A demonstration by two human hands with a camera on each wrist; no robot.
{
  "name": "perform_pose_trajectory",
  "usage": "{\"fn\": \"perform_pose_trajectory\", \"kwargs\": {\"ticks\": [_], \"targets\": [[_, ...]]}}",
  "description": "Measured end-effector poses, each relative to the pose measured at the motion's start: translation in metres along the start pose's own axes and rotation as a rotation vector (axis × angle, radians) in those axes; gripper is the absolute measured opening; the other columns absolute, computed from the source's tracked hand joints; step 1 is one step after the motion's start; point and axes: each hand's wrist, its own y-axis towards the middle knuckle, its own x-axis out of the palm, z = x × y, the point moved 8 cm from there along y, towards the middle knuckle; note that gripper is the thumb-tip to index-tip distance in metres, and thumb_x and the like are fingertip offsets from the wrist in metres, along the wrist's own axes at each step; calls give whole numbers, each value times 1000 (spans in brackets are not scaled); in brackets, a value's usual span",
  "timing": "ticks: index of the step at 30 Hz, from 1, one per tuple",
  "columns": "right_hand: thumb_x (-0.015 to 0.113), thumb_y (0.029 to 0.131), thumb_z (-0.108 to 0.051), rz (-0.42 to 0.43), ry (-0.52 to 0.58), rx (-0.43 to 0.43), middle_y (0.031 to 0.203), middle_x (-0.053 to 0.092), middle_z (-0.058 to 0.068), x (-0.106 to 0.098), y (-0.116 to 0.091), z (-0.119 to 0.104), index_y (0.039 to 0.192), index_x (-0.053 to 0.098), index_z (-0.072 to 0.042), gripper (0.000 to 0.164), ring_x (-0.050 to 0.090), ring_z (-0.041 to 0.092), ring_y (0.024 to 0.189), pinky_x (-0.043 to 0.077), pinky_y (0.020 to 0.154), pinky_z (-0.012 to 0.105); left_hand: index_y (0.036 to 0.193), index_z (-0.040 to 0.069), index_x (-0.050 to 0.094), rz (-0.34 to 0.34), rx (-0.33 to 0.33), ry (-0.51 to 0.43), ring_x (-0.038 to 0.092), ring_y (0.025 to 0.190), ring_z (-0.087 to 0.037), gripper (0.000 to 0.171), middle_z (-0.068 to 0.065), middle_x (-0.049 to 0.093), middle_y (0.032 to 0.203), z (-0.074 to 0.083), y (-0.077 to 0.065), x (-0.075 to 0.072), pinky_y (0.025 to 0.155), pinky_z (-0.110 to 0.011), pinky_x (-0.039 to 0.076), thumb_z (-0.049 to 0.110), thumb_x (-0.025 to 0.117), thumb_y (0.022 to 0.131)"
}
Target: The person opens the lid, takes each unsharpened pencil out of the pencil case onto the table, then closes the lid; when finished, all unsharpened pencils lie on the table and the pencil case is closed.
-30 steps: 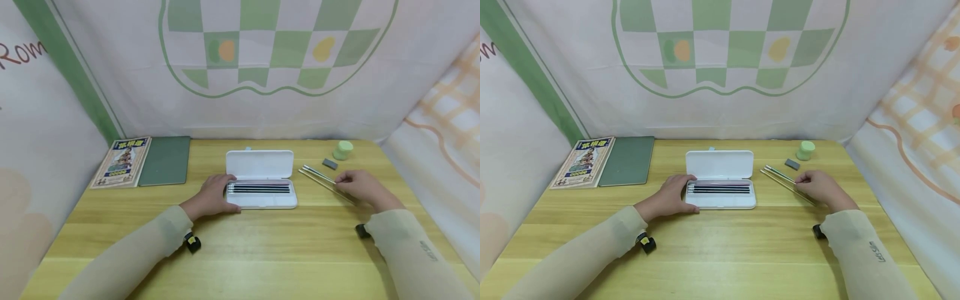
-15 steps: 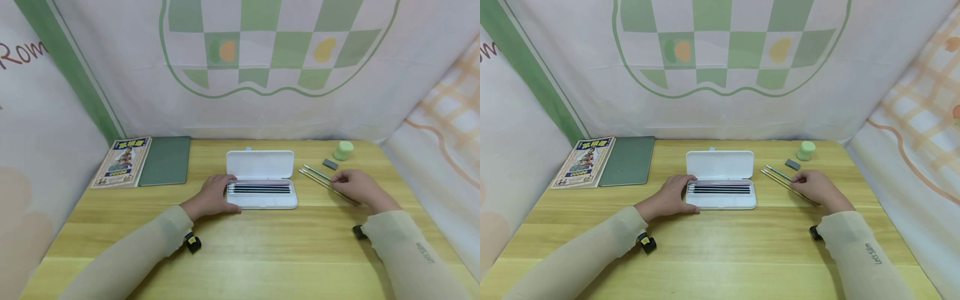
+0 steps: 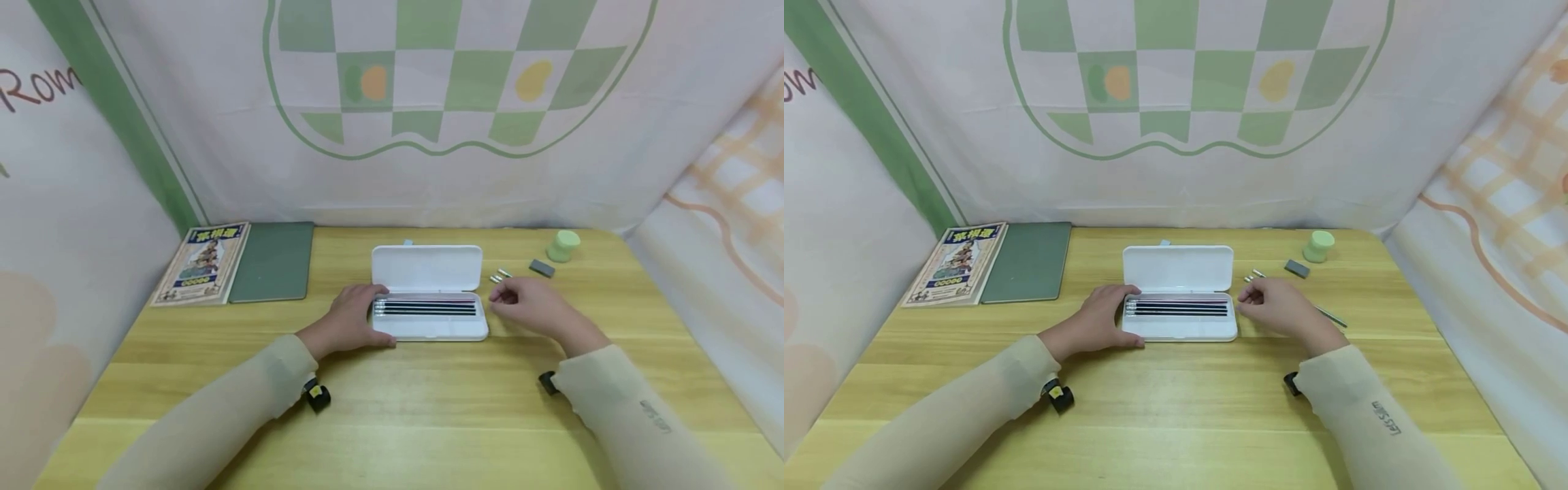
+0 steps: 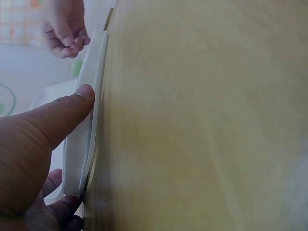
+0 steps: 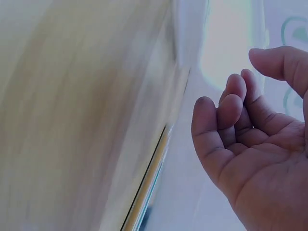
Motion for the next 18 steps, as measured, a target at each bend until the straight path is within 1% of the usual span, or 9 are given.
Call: {"fn": "perform_pose_trajectory", "kwargs": {"ticks": [3,8,12,18], "targets": [[73,94,-19,-22,36,-49,91,69,-1,11,4,-15,100,73,-9,11,61,15,86,53,77,33,155,19,43,0,5,-3,29,151,-31,102,-4,43,160,1,0,0,123,-53,21,63,87,74],[73,92,-14,-45,77,-99,87,67,-1,27,11,-28,97,71,-9,8,59,15,82,52,72,29,155,18,44,0,6,-1,29,151,-31,102,-4,43,160,1,0,0,123,-53,21,62,88,74],[73,90,-13,-48,75,-113,86,67,-1,33,15,-33,97,71,-9,8,60,15,81,53,73,30,155,19,43,-1,1,6,29,151,-30,102,-3,43,160,0,0,1,123,-52,21,63,88,74],[74,90,-14,-89,55,-122,87,67,-1,40,22,-42,98,70,-8,11,61,15,81,54,75,34,154,19,44,8,-3,14,30,150,-30,102,-3,44,159,-2,1,1,123,-52,22,63,88,74]]}}
